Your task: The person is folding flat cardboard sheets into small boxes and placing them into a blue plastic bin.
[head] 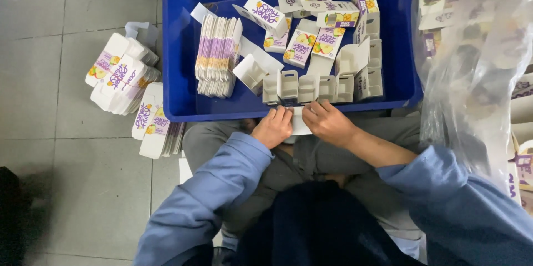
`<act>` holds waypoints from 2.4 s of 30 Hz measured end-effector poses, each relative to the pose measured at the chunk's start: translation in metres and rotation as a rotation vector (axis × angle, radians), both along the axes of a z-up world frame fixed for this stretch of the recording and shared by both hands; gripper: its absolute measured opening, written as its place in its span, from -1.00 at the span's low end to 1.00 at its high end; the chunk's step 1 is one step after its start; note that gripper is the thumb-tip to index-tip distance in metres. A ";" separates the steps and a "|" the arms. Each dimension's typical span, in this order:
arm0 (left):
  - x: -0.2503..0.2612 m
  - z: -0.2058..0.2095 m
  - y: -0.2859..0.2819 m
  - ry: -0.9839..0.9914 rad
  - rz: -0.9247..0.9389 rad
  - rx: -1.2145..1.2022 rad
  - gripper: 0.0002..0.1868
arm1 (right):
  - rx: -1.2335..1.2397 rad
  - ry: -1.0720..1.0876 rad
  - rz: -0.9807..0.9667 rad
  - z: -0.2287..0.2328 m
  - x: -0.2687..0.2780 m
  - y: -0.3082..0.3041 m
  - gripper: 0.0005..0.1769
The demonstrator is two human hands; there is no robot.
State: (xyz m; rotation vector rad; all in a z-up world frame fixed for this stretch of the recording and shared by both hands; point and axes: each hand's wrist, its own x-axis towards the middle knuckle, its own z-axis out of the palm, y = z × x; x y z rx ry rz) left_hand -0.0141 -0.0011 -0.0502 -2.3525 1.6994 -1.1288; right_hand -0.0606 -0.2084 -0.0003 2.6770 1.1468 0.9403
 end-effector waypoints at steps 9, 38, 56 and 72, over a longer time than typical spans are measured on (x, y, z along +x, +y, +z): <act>-0.014 -0.023 0.002 0.172 0.130 -0.007 -0.85 | 0.062 0.172 -0.112 -0.022 -0.024 -0.004 -0.76; 0.023 0.017 0.016 1.152 0.471 -0.161 -0.91 | 0.346 1.311 -0.422 -0.010 0.063 0.008 -0.62; 0.049 -0.014 0.017 1.391 0.676 -0.152 -0.70 | 0.282 1.095 -0.330 0.002 0.071 -0.001 -0.68; -0.011 -0.020 0.010 2.635 -1.098 -1.120 -0.23 | 1.094 1.431 0.025 -0.004 0.044 -0.021 -0.74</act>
